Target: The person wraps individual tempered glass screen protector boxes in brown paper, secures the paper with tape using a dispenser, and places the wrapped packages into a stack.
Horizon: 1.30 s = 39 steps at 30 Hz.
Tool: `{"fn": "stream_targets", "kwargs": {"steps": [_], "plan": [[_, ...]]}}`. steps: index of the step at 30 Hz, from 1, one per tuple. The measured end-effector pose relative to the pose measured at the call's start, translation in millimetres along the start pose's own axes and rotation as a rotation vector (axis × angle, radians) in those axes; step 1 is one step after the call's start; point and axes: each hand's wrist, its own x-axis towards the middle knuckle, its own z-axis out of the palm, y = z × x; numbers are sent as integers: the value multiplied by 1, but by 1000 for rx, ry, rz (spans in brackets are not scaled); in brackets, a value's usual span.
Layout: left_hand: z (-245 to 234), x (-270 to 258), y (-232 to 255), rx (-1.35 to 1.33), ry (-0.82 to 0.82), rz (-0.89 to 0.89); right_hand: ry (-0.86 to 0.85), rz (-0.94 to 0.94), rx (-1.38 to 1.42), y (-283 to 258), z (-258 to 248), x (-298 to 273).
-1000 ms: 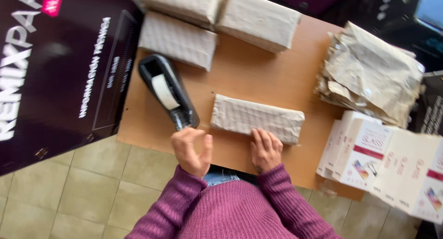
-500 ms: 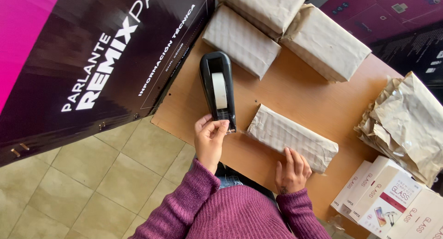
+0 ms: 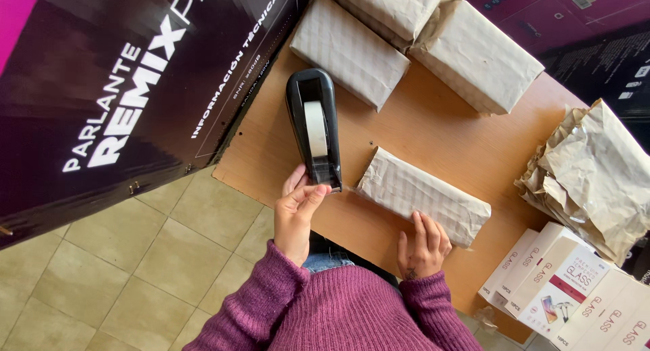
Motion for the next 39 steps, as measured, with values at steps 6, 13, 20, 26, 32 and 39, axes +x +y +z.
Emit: {"fn": "stream_targets", "kwargs": {"steps": [6, 13, 20, 26, 32, 39], "plan": [[-3, -8, -12, 58, -49, 92, -8, -11, 18, 2, -1, 0], [-6, -10, -29, 75, -77, 190, -4, -16, 23, 1, -3, 1], [-7, -9, -42, 126, -79, 237, -18, -16, 39, 3, -2, -1], [-5, -10, -51, 145, -75, 263, -19, -27, 45, 1, -3, 0], [2, -5, -63, 236, 29, 283, -16, -25, 59, 2, -3, -1], [2, 8, -81, 339, 136, 379, -9, -31, 53, 3, 0, -4]]}}
